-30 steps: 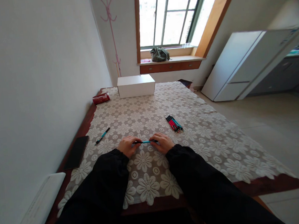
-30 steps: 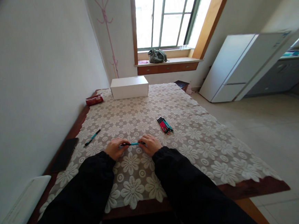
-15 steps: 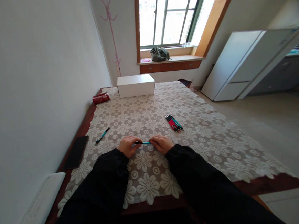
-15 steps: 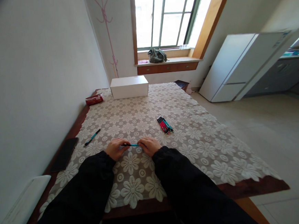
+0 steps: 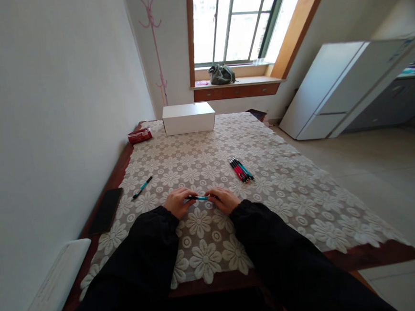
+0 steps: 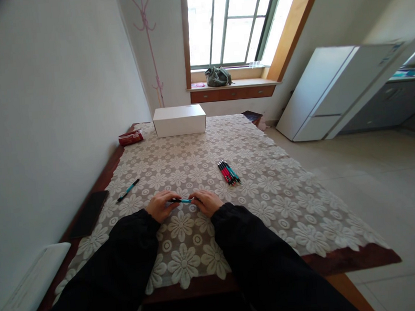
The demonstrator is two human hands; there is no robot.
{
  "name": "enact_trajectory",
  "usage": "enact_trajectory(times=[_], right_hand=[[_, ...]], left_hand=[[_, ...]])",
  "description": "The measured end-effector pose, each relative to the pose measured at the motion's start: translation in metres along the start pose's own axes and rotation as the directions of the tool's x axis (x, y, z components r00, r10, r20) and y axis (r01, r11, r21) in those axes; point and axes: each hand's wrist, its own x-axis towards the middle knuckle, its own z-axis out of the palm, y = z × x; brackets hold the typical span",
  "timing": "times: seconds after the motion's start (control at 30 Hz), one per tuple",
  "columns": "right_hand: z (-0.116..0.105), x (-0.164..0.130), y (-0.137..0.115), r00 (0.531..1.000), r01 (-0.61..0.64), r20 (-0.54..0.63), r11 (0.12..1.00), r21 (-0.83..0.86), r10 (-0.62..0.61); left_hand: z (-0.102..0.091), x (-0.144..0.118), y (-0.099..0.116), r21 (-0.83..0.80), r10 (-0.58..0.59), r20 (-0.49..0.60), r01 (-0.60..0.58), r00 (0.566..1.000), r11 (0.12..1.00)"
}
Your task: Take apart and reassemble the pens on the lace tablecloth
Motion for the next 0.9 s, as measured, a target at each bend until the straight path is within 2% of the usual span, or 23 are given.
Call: enact_trajectory(times=[0.23,0.4,0.63,0.9], right_hand=[[-0.0012,0.0003,-0.0012,1.000,0.018,0.008,0.999,-0.034,-0.017],[-0.0003,0.0001,0.0000,0.999,0.022,-0.038,0.999,-0.030,-0.023],[-0.0022,0.0003,-0.0018,0.998,0.025,-0.057,0.999,-0.030,-0.026],[-0.0020,0.0003,-0.0014,0.997,0.032,-0.066,0.999,-0.042,-0.035]], left_hand=[[-0.0010,-0.0007,0.0026,-0.029,-0.024,0.014,0.024,1.000,0.999],[-0.0006,-0.0009,0.0043,-0.038,-0.021,-0.027,0.020,0.999,0.999],[-0.0008,0.0003,0.0009,0.132,-0.053,-0.114,0.068,0.992,0.989],[-0.0011,0.0013,0.0008,0.158,-0.067,-0.090,0.081,0.994,0.984]])
